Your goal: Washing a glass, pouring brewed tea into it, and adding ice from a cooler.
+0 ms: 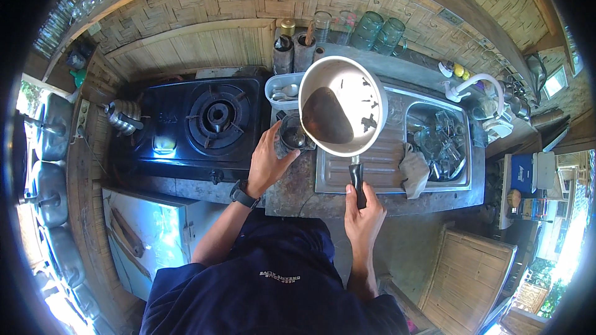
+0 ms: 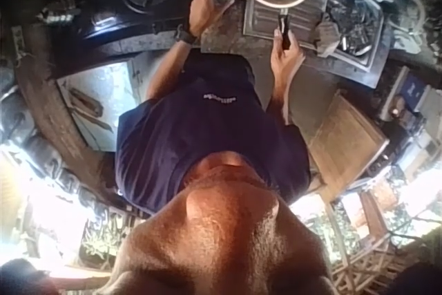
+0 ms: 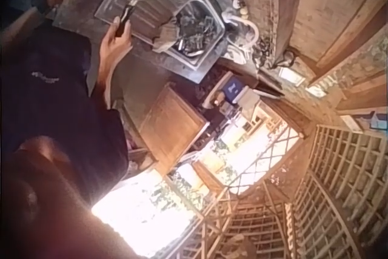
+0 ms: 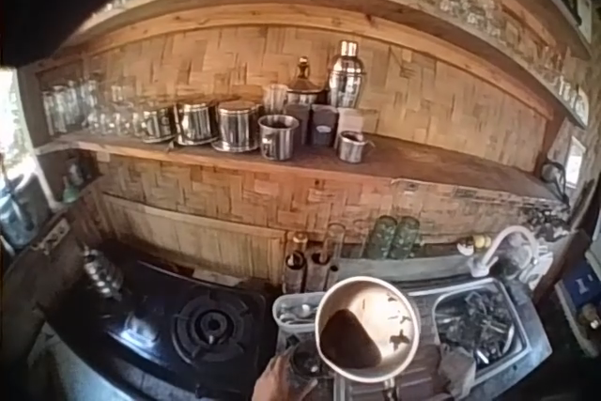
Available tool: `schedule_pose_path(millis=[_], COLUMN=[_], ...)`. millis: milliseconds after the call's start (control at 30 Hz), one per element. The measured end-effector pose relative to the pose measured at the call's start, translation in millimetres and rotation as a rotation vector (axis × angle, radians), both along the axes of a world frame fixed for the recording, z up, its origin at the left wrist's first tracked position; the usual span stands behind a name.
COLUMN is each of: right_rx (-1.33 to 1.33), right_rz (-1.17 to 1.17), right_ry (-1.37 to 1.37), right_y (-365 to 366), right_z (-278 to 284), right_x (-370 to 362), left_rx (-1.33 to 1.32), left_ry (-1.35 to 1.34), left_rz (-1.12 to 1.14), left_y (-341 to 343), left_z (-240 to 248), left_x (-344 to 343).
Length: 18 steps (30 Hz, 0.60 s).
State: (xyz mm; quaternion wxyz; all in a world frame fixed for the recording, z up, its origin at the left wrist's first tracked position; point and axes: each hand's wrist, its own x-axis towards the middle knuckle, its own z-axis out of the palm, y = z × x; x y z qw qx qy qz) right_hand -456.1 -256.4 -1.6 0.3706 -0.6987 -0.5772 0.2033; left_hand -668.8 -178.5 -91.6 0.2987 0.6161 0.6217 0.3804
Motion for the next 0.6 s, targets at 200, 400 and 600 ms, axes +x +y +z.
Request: schedule_pose_path(millis=[200, 400, 600], right_rx=[0.0, 0.014, 0.048], right_rz=[0.009, 0.004, 0.007], right_ry=[-0.031, -0.054, -0.119], right_y=[-1.3, -3.1, -4.3], right_z=[1.9, -0.8, -6.1], right_x=[-0.4, -1.4, -2.9], left_rx=[-0.031, -0.049, -0.051], left_ry=[-0.026, -0.025, -0.056], left_rz=[-0.001, -0.001, -0.004], left_y=[0.2, -0.2, -0.2], left_z=[2.7, 3.6, -0.1], left_x=[-0.6, -1.2, -2.1])
